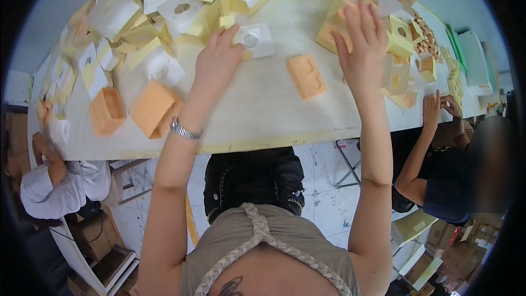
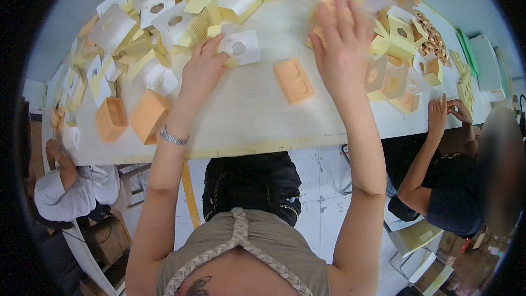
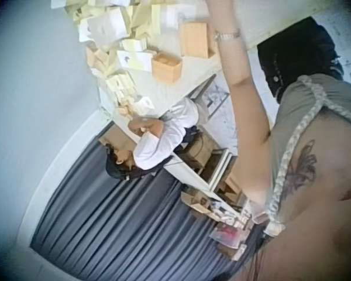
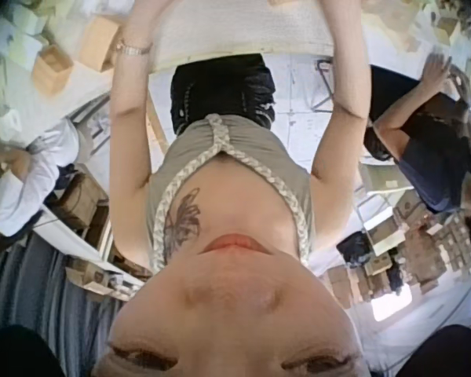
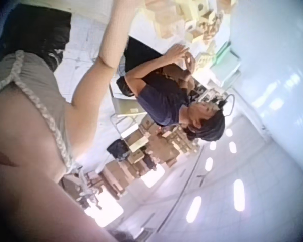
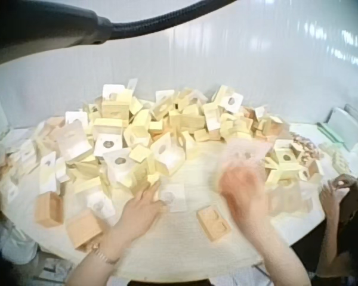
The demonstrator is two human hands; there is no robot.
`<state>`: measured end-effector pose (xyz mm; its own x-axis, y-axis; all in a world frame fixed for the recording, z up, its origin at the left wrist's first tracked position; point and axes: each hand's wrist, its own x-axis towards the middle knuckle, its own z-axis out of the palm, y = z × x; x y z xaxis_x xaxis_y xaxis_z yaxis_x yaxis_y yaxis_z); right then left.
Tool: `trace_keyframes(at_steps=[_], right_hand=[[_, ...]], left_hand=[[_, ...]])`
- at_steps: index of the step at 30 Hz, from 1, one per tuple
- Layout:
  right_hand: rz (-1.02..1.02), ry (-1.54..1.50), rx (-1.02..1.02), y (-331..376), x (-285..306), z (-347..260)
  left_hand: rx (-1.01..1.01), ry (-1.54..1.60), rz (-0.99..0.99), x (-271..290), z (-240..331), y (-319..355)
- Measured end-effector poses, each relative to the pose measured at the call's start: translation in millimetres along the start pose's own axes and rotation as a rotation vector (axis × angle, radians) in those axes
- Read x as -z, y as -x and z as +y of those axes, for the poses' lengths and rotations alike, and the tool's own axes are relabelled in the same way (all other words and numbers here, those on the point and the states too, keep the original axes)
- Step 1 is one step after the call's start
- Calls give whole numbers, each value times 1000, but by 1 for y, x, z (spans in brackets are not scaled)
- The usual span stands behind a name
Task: The person folds yellow and white paper pieces into small box shapes and places them on a table. They repeatedly pick up flat paper components, fold them into boxes, and set them aside among other completed units.
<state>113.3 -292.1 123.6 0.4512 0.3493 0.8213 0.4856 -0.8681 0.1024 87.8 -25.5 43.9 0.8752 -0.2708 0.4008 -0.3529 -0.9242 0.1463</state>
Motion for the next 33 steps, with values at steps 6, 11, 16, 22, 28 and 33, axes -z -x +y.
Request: trace_keyframes(at_steps=[6, 11, 16, 22, 28, 33], right_hand=[[-486, -169, -259, 89, -11, -44], [-505, -509, -469, 101, -6, -47], [-463, -489, -51, 63, 38, -58], [-284, -273, 323, 6, 2, -88], [-886, -182, 405, -1, -3, -81], [-797, -480, 349, 30, -9, -64]], left_hand=[[296, 146, -180, 7, 56, 38], [62, 219, 151, 33, 59, 58], [344, 562, 240, 7, 41, 79], [407, 502, 106, -15, 28, 64], [93, 329, 16, -25, 26, 79], [221, 773, 292, 1, 42, 71]])
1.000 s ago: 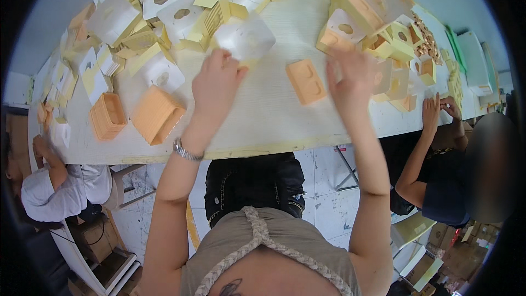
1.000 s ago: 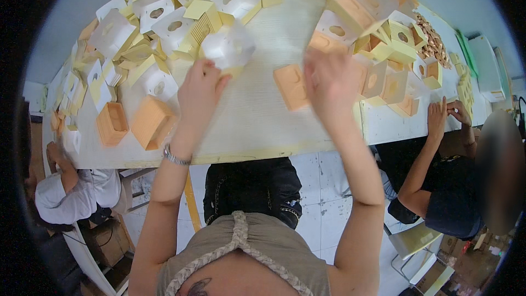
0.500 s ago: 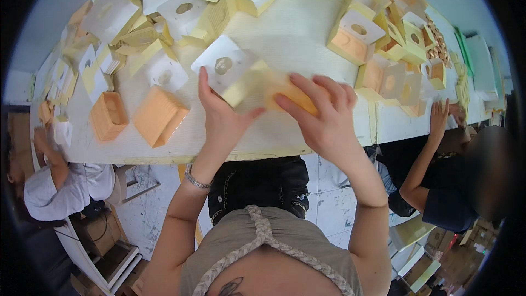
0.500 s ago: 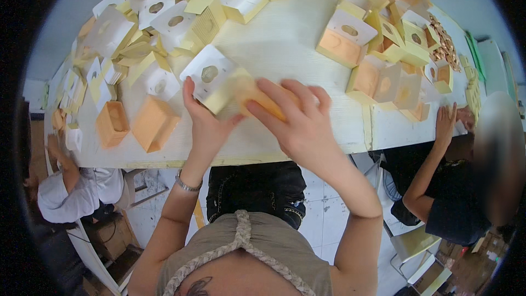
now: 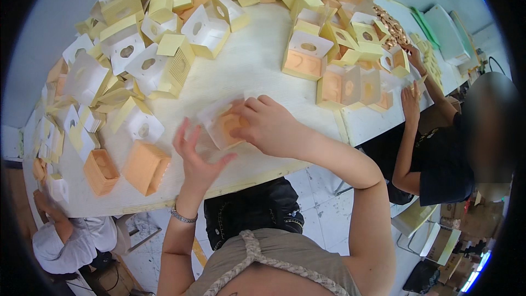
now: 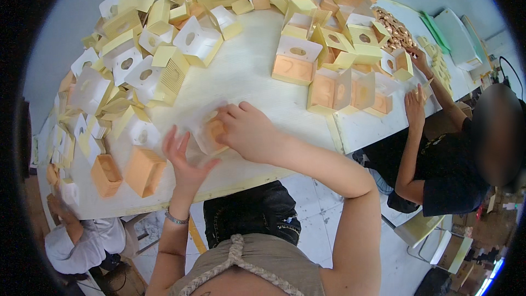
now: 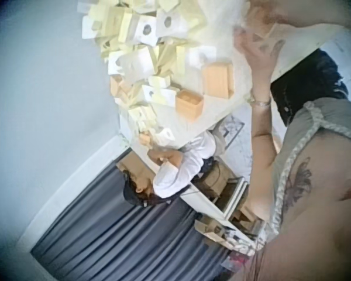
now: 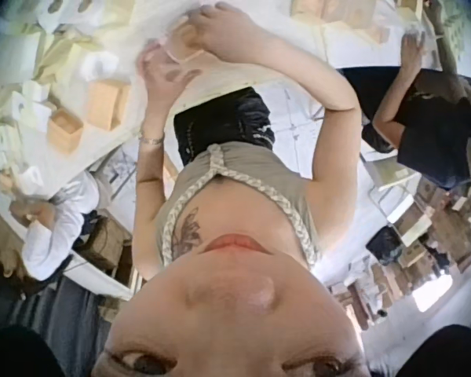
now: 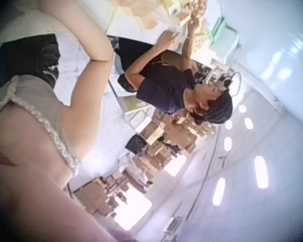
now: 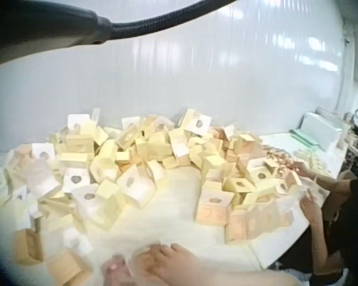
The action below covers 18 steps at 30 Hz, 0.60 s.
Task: The person folds yellow and white paper pieces into small box shapes and places them on a table. They repeatedly pick up flat paper components, fold them into boxes, and set them aside among other completed units.
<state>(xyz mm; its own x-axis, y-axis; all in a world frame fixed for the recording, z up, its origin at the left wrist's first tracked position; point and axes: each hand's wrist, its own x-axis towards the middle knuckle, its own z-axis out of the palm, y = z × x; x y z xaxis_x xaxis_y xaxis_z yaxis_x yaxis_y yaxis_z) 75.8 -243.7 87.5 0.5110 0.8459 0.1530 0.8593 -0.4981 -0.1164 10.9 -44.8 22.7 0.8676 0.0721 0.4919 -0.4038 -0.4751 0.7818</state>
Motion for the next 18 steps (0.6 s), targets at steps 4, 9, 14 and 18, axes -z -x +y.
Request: trace_keyframes(at_steps=[4, 9, 14, 18], right_hand=[[119, -120, 146, -2, -14, -3], [194, -340, 108, -7, -31, -4], [203, -132, 177, 4, -19, -6], [26, 206, 23, 1, -5, -27]], left_hand=[[473, 88, -551, 14, -9, -22], [431, 55, -526, 14, -12, -22], [447, 9, -535, 12, -12, -22], [460, -92, -528, 3, -4, -27]])
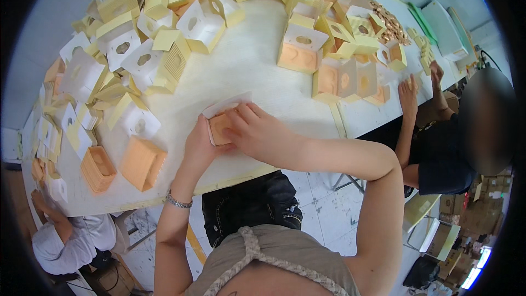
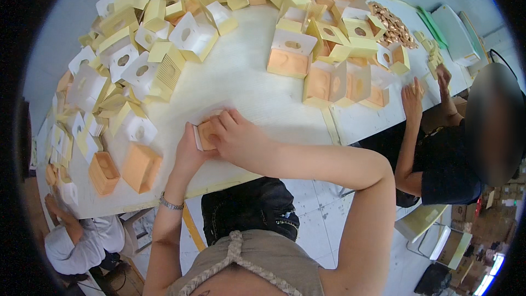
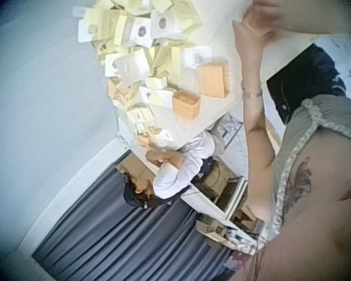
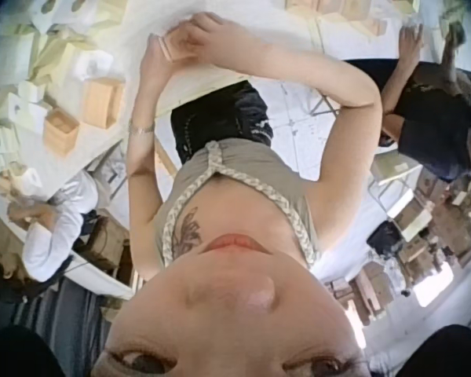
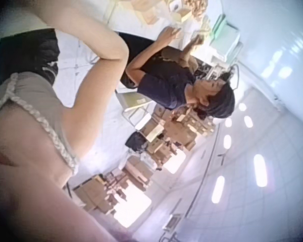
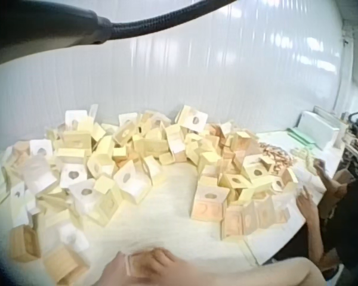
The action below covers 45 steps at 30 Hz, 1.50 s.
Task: The person folds yellow and white paper pieces into small box shapes and places them on a table. They repeatedly pick up flat paper components, fold them into boxes, and set them aside among other completed units.
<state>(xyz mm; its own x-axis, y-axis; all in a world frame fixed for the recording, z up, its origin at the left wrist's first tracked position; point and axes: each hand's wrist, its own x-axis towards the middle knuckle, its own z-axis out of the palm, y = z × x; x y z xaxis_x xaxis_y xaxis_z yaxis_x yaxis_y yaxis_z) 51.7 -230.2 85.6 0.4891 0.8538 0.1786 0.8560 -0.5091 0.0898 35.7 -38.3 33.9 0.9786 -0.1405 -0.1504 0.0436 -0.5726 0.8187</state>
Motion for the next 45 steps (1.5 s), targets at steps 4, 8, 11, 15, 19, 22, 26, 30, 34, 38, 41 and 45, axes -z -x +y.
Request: trace_keyframes(at_steps=[4, 8, 11, 15, 19, 22, 26, 30, 34, 38, 41, 45], right_hand=[[12, -107, 38, -4, -3, 6], [204, -397, 111, 1, -16, 18], [162, -321, 90, 13, -19, 33], [205, -23, 33, 25, -21, 34], [261, 43, -23, 23, -33, 29], [354, 1, -26, 14, -33, 21], [411, -95, -57, 24, -49, 26], [351, 2, -66, 27, -33, 23], [147, 33, -86, 26, -26, 16], [155, -91, -70, 29, -24, 23], [95, 129, -206, 25, -18, 14], [126, 129, -242, 28, -30, 9]], left_hand=[[-130, 25, 52, -6, -15, -1], [-179, 110, 77, -8, -9, -1], [-64, 88, 29, -4, -4, -4], [-103, 26, 114, -9, -4, -3], [6, -42, 114, -11, -7, -8], [-2, -7, 126, -14, -8, -10], [-117, 148, 159, -11, -4, -9], [-107, -2, 169, -11, -4, -8], [-97, -52, 167, -13, -4, -9], [-111, 44, 142, -12, -10, -7], [-91, 0, 148, -13, -8, -9], [-228, 38, 204, -16, -6, -9]])
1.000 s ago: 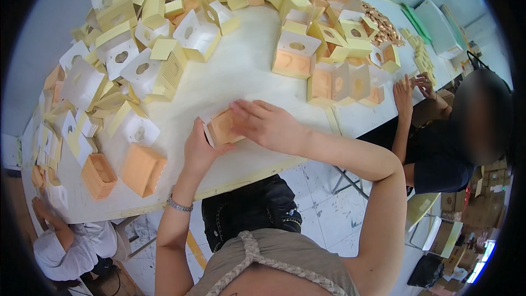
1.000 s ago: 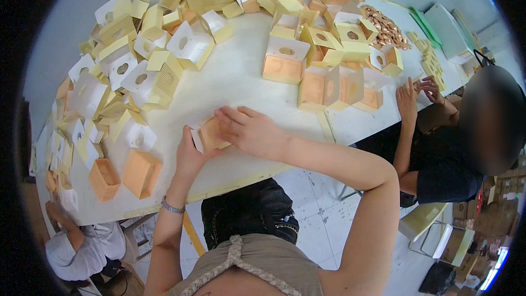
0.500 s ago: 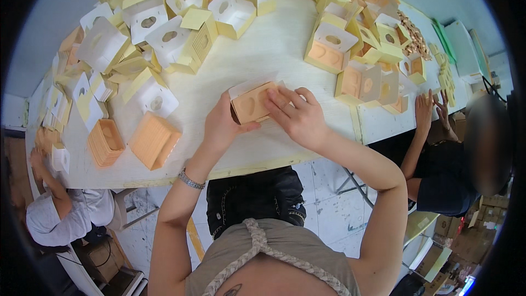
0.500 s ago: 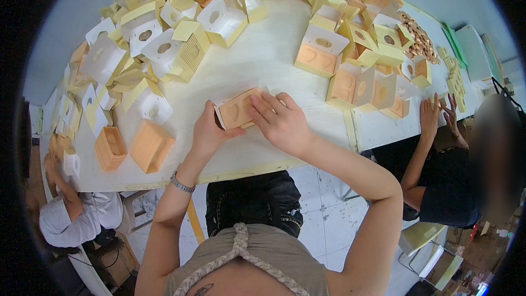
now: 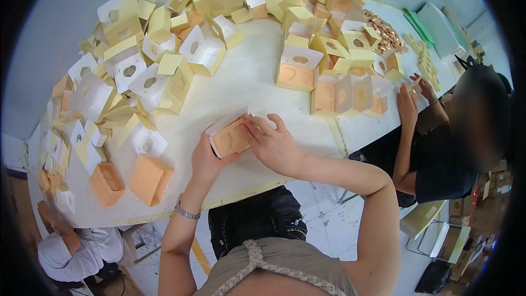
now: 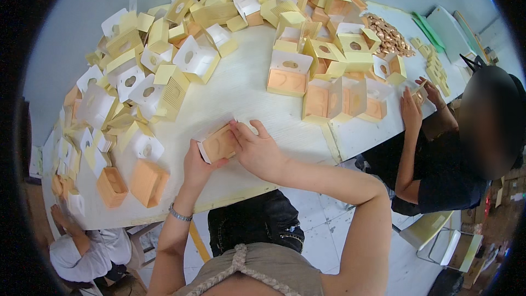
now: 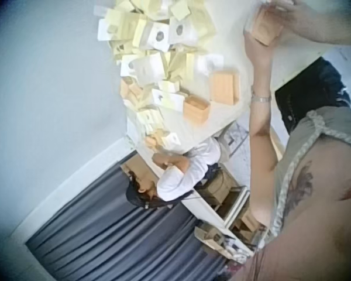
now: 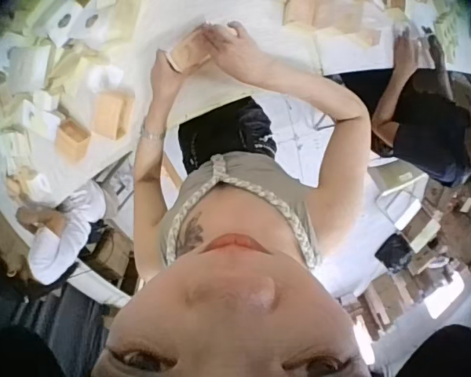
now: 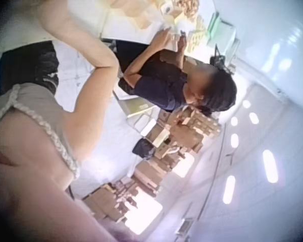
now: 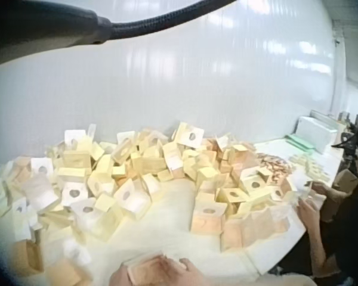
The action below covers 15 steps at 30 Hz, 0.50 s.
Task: The person folds yellow and white paper pieces into small box shapes and places them on a table. They repeatedly pick up flat paper components, fold them into boxes, and set them aside among other completed units.
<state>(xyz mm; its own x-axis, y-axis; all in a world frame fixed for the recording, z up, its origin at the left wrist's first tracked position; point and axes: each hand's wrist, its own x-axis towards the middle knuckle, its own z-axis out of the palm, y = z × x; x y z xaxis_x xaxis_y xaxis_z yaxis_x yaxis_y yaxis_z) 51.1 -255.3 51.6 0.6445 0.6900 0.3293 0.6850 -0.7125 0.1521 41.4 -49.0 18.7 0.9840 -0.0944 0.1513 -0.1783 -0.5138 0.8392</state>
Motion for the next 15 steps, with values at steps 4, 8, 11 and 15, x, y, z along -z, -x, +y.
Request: trace_keyframes(at_steps=[4, 8, 11, 15], right_hand=[[-88, -279, 47, -6, -8, 17], [-151, -96, 91, -25, -1, 18], [17, 109, 95, 5, -14, -4], [-5, 32, -60, -6, -12, -4]], left_hand=[[24, -21, -1, 1, -2, 2], [195, 152, -35, -2, -16, 3], [92, 49, -28, -2, -11, 5], [87, -122, -59, -4, -11, -7]])
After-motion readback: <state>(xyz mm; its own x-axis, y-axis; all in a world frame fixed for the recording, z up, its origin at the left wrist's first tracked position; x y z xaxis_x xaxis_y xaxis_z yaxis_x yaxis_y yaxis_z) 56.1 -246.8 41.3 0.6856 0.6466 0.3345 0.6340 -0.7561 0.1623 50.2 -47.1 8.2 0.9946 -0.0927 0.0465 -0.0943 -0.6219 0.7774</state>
